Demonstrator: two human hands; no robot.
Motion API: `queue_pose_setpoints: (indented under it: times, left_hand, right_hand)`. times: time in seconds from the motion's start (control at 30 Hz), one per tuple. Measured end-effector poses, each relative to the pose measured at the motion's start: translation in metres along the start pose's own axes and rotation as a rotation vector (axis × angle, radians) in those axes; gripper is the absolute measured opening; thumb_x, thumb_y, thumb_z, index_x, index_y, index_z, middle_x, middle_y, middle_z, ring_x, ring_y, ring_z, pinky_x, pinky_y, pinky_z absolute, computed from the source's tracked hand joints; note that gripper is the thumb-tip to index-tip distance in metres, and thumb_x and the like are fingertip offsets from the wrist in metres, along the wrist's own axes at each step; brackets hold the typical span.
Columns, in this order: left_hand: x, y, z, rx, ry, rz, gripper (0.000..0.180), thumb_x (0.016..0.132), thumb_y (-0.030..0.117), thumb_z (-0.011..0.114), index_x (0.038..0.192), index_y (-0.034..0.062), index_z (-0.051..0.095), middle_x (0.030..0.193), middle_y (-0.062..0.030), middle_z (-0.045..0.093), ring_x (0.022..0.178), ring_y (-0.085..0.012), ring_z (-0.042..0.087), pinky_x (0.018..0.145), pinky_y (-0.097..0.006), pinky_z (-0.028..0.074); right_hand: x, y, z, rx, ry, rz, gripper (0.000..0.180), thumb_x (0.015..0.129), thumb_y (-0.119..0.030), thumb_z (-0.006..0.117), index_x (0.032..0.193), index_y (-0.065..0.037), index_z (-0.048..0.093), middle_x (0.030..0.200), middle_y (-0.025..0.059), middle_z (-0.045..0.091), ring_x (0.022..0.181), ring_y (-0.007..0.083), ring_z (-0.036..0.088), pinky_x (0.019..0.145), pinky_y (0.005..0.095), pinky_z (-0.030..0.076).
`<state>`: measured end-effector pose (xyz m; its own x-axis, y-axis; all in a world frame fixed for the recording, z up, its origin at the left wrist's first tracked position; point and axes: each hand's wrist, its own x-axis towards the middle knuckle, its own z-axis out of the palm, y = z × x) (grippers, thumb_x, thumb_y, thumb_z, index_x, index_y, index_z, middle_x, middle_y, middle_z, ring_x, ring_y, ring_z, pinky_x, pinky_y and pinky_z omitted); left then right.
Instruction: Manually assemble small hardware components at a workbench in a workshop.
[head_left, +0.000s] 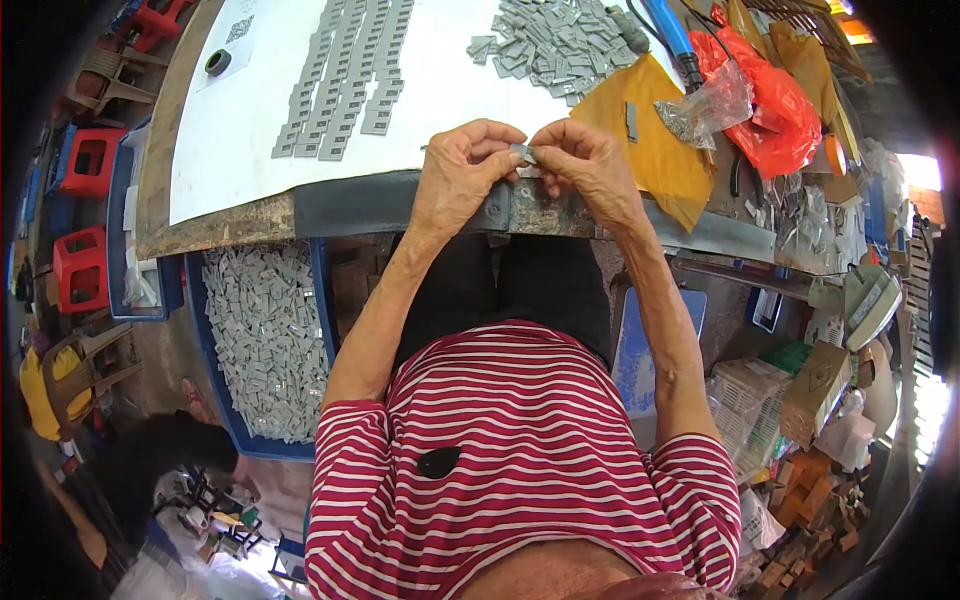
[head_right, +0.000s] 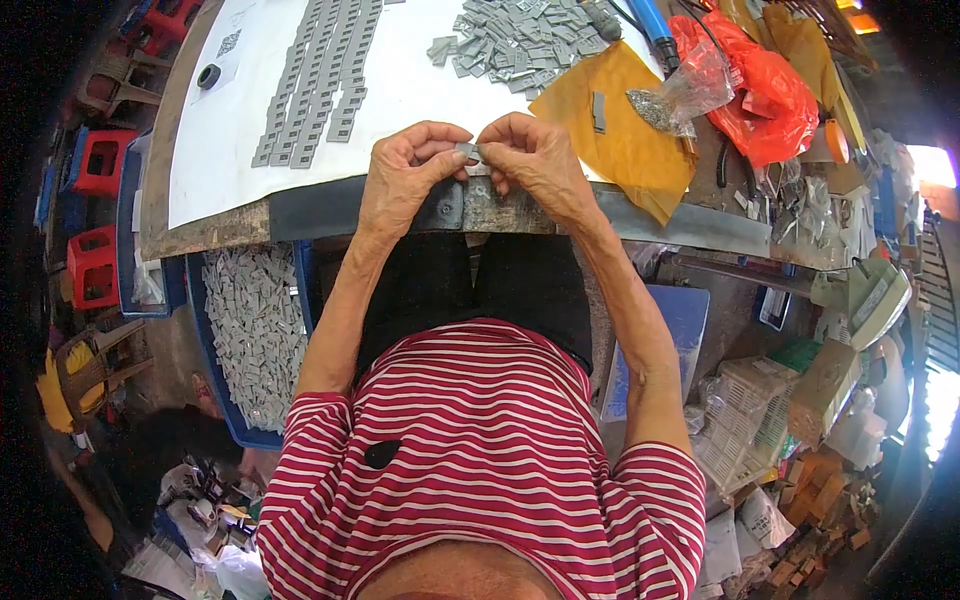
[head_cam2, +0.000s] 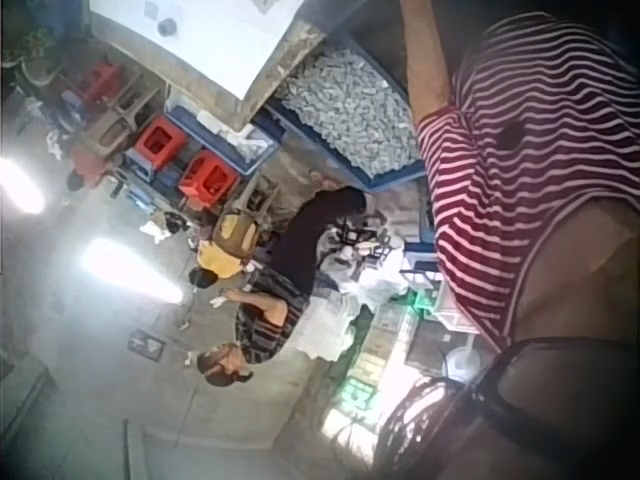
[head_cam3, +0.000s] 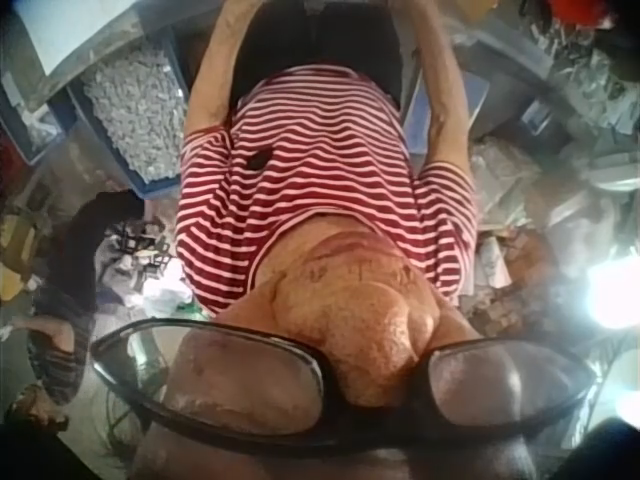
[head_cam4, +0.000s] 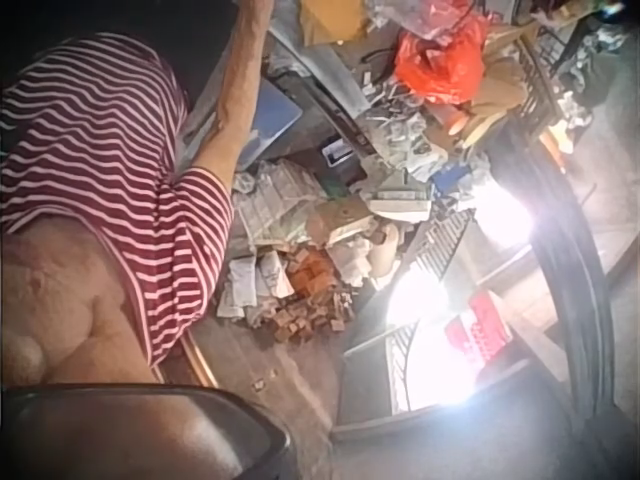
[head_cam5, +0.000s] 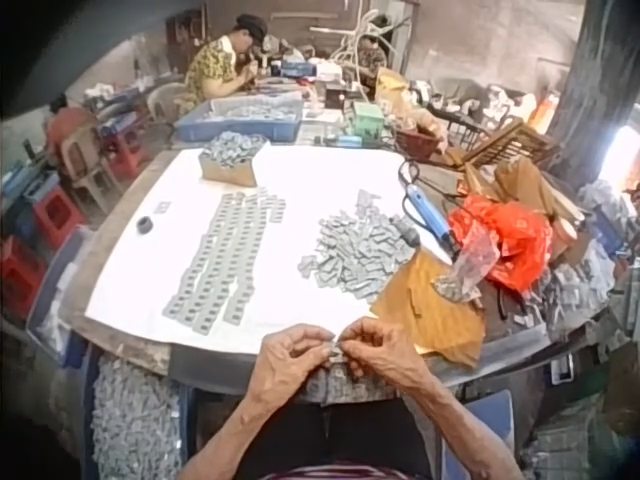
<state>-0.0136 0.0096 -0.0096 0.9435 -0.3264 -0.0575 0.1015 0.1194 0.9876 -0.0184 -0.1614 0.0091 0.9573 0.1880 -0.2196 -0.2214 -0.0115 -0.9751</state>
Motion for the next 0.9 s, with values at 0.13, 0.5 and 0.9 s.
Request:
queue_pose_setpoints:
  times: [0.13,0.5,0.9]
  left_hand:
    - [0.001,0.001,0.001,-0.004,0.001,-0.015,0.021,0.079,0.005,0.061,0.098,-0.0026,0.059,0.075,-0.0032,0.063,0.066,-0.0062,0.057,0.063,-0.018,0.045]
    - [0.008,0.016,0.000,0.474,-0.006,0.155,0.019,0.078,0.009,0.061,0.094,-0.0009,0.061,0.076,-0.0061,0.063,0.070,-0.0093,0.058,0.062,-0.023,0.045]
    - [0.054,0.013,-0.030,0.558,0.201,0.223,0.021,0.073,0.013,0.063,0.089,0.0007,0.063,0.069,-0.0031,0.059,0.061,-0.0086,0.051,0.055,-0.024,0.041]
  right_hand:
    - [-0.001,0.001,0.002,-0.010,0.030,-0.057,0.009,0.079,-0.007,0.059,0.083,0.002,0.059,0.064,0.0019,0.055,0.051,0.0062,0.050,0.046,0.0184,0.041]
    - [0.006,-0.006,-0.007,0.094,0.041,0.016,0.010,0.080,-0.008,0.057,0.081,0.002,0.059,0.062,0.0018,0.055,0.050,0.0063,0.049,0.046,0.0177,0.040]
    - [-0.026,0.026,0.002,-0.721,0.402,-0.653,0.012,0.074,0.004,0.054,0.085,0.000,0.054,0.075,0.0135,0.054,0.062,0.0257,0.055,0.055,0.0310,0.043]
